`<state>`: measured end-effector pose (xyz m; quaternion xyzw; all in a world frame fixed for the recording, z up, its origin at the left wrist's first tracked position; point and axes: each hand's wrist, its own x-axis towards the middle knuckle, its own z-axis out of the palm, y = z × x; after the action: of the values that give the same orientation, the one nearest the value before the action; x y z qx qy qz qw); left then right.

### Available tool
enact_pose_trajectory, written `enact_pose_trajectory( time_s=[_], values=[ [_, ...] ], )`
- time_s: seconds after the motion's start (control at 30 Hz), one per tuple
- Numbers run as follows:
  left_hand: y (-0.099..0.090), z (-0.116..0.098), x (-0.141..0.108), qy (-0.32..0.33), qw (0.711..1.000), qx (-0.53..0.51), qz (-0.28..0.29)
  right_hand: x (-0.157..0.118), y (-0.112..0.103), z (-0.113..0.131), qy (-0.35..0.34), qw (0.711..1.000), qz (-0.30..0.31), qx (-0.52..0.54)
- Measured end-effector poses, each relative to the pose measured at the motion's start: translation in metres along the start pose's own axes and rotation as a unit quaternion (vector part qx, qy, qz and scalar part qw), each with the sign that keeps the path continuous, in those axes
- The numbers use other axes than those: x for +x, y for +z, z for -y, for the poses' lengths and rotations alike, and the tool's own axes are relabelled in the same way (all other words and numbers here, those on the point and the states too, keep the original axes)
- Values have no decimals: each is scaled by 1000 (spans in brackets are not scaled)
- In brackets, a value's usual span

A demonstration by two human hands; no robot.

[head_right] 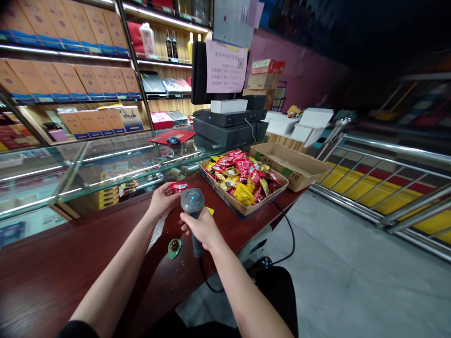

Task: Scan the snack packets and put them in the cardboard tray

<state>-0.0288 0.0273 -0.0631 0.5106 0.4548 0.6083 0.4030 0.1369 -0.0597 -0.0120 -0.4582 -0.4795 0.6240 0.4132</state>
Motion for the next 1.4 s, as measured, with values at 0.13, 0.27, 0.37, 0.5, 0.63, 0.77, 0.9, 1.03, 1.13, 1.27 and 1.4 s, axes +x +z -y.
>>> enact_pose_trajectory(
  time_s=[0.13, 0.27, 0.37, 0.5, 0.63, 0.77, 0.9, 1.03, 1.13, 1.27, 1.4],
  values=[
    [0, -3, -1, 25, 999, 24, 0, -15, 12, -2, -12, 1000, 13, -23],
    [0, -5, -2, 53, 998, 29, 15, -20, 17, -3, -24, 999, 3, -38],
    [0, -7, -2, 63, 997, 32, 17, -21, 19, -4, -34, 998, -2, -46],
    [0, -8, -3, 68, 997, 39, 13, -23, 20, -3, -40, 998, -7, -39],
    [0, -9, -3, 66, 997, 34, 11, -24, 20, -1, -42, 999, -4, -35],
    [0, -8, -2, 72, 997, 28, 13, -25, 19, 1, -37, 999, -11, -25],
    [0, -8, -2, 82, 996, 24, 22, -26, 19, 3, -29, 999, -14, -14],
    [2, -9, -3, 72, 997, 22, 8, -26, 19, 1, -33, 999, -14, -14],
    [3, -13, -4, 41, 999, 5, 5, -25, 17, 0, -34, 999, -16, -19],
    [5, -18, -4, 6, 999, -26, 29, -24, 15, -1, -33, 999, -15, -16],
    [5, -19, -4, 0, 999, -37, 32, -24, 16, 2, -33, 999, -21, -7]
  ],
)
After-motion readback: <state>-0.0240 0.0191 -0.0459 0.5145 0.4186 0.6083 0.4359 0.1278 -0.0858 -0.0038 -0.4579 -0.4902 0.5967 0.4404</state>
